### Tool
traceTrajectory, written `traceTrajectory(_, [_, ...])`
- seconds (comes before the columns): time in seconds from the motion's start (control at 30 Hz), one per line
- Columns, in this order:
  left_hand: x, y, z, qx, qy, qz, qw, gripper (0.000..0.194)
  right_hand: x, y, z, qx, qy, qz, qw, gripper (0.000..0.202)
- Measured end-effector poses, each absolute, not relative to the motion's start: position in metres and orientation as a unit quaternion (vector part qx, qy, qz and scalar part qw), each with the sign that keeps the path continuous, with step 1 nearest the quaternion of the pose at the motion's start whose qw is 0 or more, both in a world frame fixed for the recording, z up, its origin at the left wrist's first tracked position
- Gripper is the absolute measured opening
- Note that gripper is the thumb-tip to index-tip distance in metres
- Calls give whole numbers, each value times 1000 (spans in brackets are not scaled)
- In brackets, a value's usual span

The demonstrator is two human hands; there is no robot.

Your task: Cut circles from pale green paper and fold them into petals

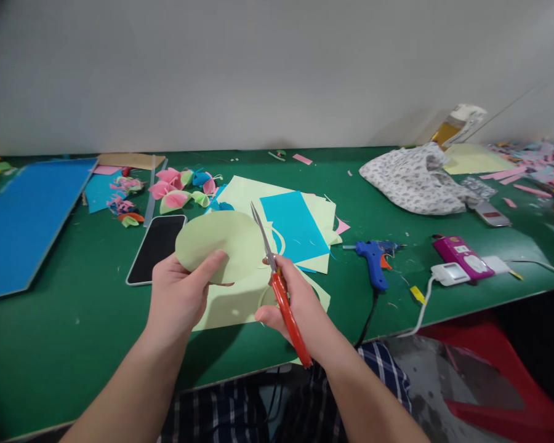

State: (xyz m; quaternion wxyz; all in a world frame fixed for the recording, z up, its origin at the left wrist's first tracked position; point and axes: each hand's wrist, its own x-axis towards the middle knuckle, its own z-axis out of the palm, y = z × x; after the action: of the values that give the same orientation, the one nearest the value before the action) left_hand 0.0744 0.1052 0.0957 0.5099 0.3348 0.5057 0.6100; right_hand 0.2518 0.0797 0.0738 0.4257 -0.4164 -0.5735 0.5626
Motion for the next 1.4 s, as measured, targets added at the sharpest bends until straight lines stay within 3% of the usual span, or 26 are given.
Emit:
traceTrajectory(0.17, [72, 105, 92, 339, 501, 607, 516, 30, 253, 80, 71, -415, -575, 565, 422, 74])
traceTrajectory(0.47, [64, 108, 85, 366, 496, 593, 518, 28, 257, 80, 69, -436, -596, 544, 398, 94])
traceTrajectory(1.17, [69, 106, 90, 365, 511, 584, 515, 32, 258, 78, 66, -434, -573, 565, 404, 80])
traceTrajectory(1.4, [65, 106, 84, 380, 509, 577, 513, 30, 259, 79, 71, -455, -591, 536, 395, 91])
